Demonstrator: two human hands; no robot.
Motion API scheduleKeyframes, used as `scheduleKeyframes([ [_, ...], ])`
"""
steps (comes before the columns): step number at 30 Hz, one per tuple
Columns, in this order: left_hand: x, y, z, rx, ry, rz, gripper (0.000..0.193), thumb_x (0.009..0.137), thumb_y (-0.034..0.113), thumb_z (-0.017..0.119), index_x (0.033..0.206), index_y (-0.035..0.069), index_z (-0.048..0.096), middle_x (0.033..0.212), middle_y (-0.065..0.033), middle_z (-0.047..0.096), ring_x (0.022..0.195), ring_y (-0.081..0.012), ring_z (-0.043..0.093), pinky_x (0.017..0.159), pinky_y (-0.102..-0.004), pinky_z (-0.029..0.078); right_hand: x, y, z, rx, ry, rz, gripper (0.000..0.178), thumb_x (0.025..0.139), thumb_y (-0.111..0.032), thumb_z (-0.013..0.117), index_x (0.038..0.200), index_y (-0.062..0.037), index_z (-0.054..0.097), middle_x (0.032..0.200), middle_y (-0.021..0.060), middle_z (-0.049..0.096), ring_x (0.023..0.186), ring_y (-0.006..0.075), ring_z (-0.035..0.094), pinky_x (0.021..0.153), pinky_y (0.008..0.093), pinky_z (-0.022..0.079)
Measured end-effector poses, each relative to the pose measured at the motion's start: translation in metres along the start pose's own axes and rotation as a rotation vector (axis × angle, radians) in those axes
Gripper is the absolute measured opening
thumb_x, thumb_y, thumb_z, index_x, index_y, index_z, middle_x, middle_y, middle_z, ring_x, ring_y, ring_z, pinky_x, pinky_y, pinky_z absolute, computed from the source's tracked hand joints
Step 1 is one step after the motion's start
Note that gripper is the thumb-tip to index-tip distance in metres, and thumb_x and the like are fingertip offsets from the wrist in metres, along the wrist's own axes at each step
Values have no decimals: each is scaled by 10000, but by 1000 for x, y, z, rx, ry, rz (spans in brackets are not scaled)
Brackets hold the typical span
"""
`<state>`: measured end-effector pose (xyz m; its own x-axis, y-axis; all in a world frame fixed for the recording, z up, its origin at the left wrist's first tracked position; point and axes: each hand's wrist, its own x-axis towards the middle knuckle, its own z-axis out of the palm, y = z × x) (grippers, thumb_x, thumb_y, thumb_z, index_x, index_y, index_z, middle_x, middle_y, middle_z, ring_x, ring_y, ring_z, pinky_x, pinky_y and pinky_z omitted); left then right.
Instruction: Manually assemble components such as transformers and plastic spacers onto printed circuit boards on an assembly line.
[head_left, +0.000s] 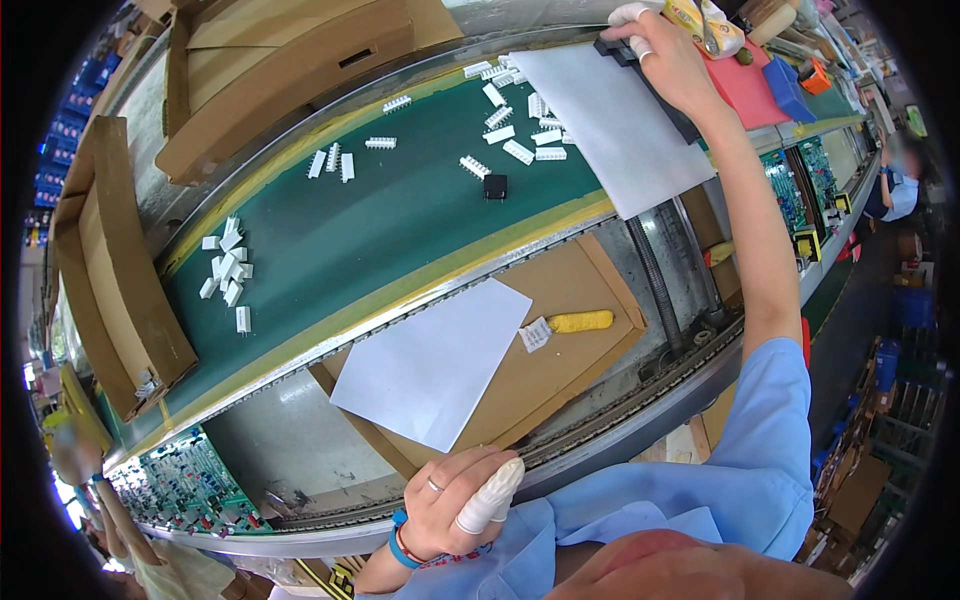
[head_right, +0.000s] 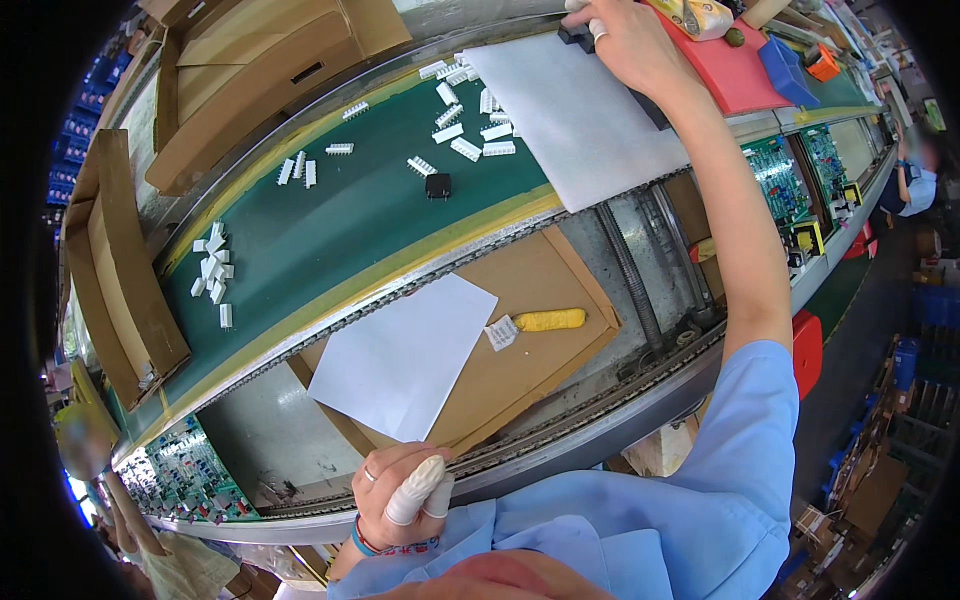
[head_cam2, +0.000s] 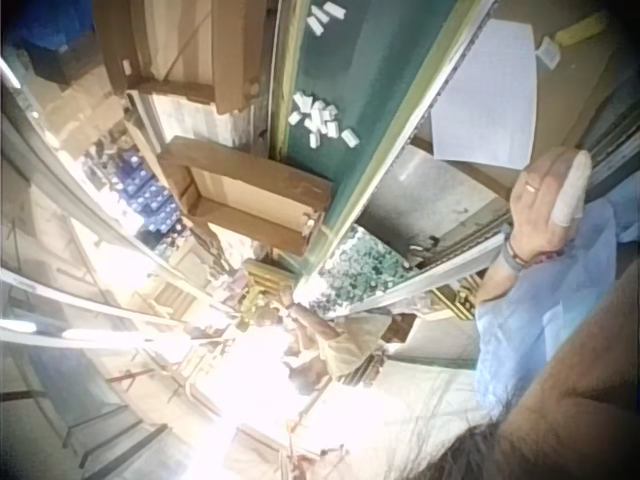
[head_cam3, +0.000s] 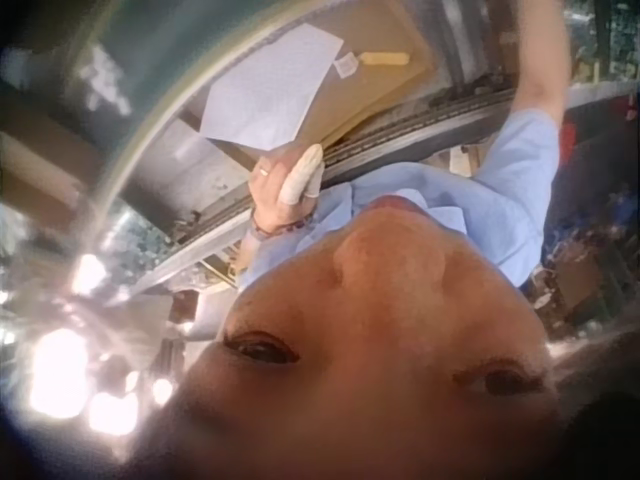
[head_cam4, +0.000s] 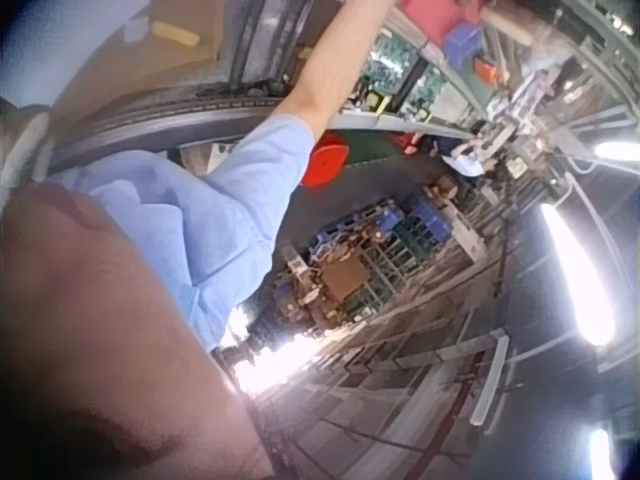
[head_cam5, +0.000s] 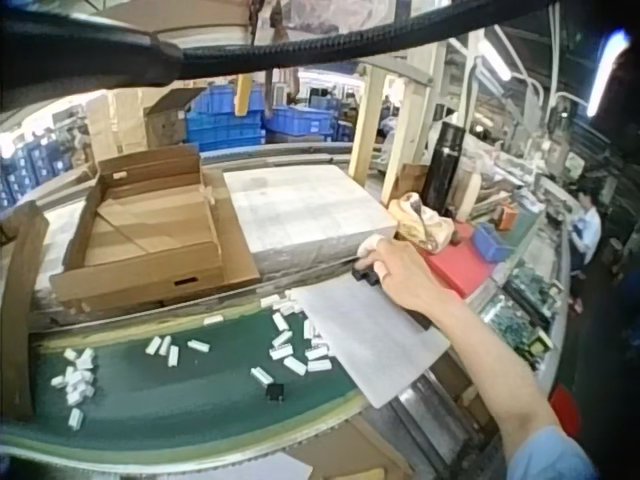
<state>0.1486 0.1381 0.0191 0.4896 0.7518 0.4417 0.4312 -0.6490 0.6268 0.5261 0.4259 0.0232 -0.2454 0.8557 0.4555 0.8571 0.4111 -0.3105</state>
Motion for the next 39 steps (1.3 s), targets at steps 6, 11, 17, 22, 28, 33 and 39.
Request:
scheduleKeyframes([
  [6,3,-2,1,-44,-2,18,329,715,-44,667,1034,37,650,938,-87,700,818,-238,686,635,-307,531,-17,-28,-3,9,-39,-18,239,917,-4,463,1124,-22,582,1048,68,696,1072,241,605,946,326,435],
  [11,2,1,-11,-29,-9,171,277,763,50,590,1021,-6,675,979,-131,703,865,-263,687,637,-297,526,-44,-136,8,185,-132,-314,257,863,8,496,1092,-79,574,984,40,712,1003,308,602,936,420,417],
  [17,-9,12,-5,11,139,229,317,749,70,622,1050,-17,673,949,-125,686,840,-246,671,673,-317,535,-62,-156,21,155,-164,-228,236,857,-28,602,1086,-83,603,996,97,670,976,305,607,903,404,449],
  [22,-20,22,-4,87,300,311,362,747,86,620,1089,-23,670,923,-107,666,828,-232,653,687,-315,533,-62,-141,45,18,-220,-274,288,864,-101,658,1151,-91,632,1025,141,645,924,309,623,823,372,494],
  [28,-79,24,-30,198,503,254,397,797,85,593,1179,-23,617,923,-102,617,838,-232,608,676,-332,507,-37,-77,47,179,-221,-11,330,937,-71,520,1256,-24,589,1208,167,642,1132,301,604,979,353,445],
  [33,-136,33,-59,351,551,150,306,872,82,561,1169,37,618,907,-77,616,827,-222,625,654,-308,505,-18,147,-5,-626,-85,-145,451,978,-403,514,1320,-115,574,1263,142,626,1157,340,580,974,414,449],
  [39,-281,45,-95,893,816,-478,302,755,62,620,1048,106,682,866,-80,652,794,-263,634,718,-376,513,-30,115,28,-632,-215,16,524,954,-496,487,1328,-138,567,1274,169,613,1141,381,580,957,451,450],
])
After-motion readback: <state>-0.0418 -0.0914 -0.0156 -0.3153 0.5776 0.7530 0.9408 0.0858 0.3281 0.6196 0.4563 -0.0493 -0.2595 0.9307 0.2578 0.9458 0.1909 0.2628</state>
